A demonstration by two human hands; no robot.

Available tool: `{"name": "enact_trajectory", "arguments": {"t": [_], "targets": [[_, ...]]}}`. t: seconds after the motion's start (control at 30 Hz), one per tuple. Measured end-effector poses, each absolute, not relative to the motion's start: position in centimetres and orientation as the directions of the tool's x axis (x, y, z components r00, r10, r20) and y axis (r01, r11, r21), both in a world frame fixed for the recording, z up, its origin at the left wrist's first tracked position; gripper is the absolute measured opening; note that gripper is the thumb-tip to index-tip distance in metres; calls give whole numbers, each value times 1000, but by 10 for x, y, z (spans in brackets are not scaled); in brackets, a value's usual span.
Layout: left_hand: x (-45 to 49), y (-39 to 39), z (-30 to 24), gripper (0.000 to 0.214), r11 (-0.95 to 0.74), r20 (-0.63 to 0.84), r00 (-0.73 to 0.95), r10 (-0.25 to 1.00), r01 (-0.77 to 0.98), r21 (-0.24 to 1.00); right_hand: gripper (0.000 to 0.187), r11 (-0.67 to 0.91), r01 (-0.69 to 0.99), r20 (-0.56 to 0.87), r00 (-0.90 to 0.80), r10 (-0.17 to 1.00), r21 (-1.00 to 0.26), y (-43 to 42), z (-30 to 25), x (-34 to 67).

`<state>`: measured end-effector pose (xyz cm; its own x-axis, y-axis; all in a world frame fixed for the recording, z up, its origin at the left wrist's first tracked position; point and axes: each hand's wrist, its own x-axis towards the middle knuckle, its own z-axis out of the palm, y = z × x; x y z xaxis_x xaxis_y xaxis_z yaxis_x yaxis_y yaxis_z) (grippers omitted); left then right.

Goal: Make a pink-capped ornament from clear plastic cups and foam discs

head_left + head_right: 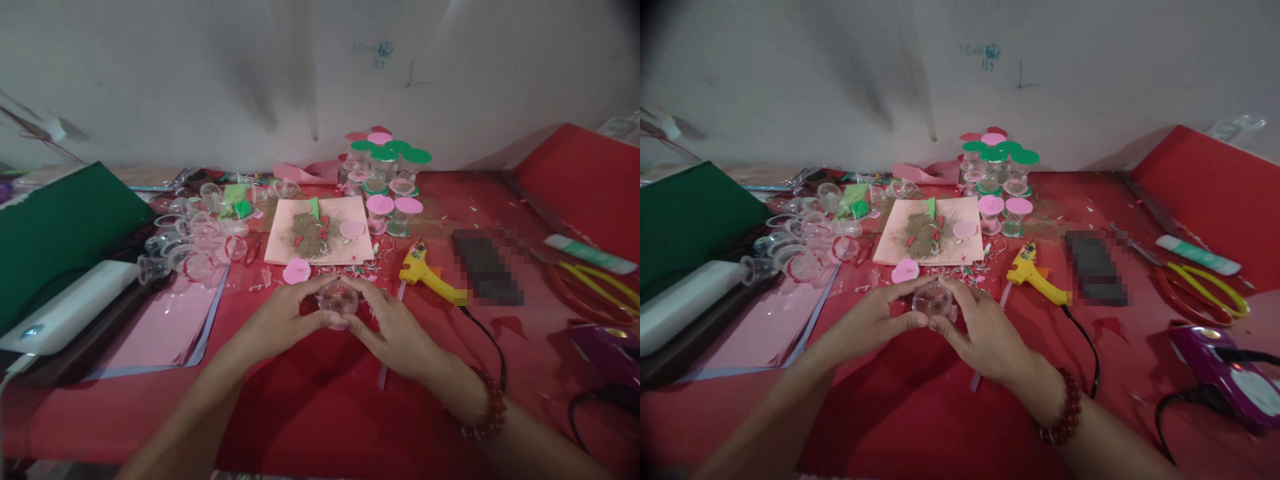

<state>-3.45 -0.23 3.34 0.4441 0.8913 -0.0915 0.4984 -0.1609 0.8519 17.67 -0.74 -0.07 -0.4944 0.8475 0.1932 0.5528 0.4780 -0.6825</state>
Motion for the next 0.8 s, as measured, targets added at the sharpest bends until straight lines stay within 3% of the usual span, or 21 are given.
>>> {"name": "enact_trajectory", "arguments": {"t": [0.8], "targets": [[-35, -2, 27, 59, -163, -73, 419, 905, 500, 851, 54, 469, 545, 176, -503, 846, -696, -7, -4, 177]]}}
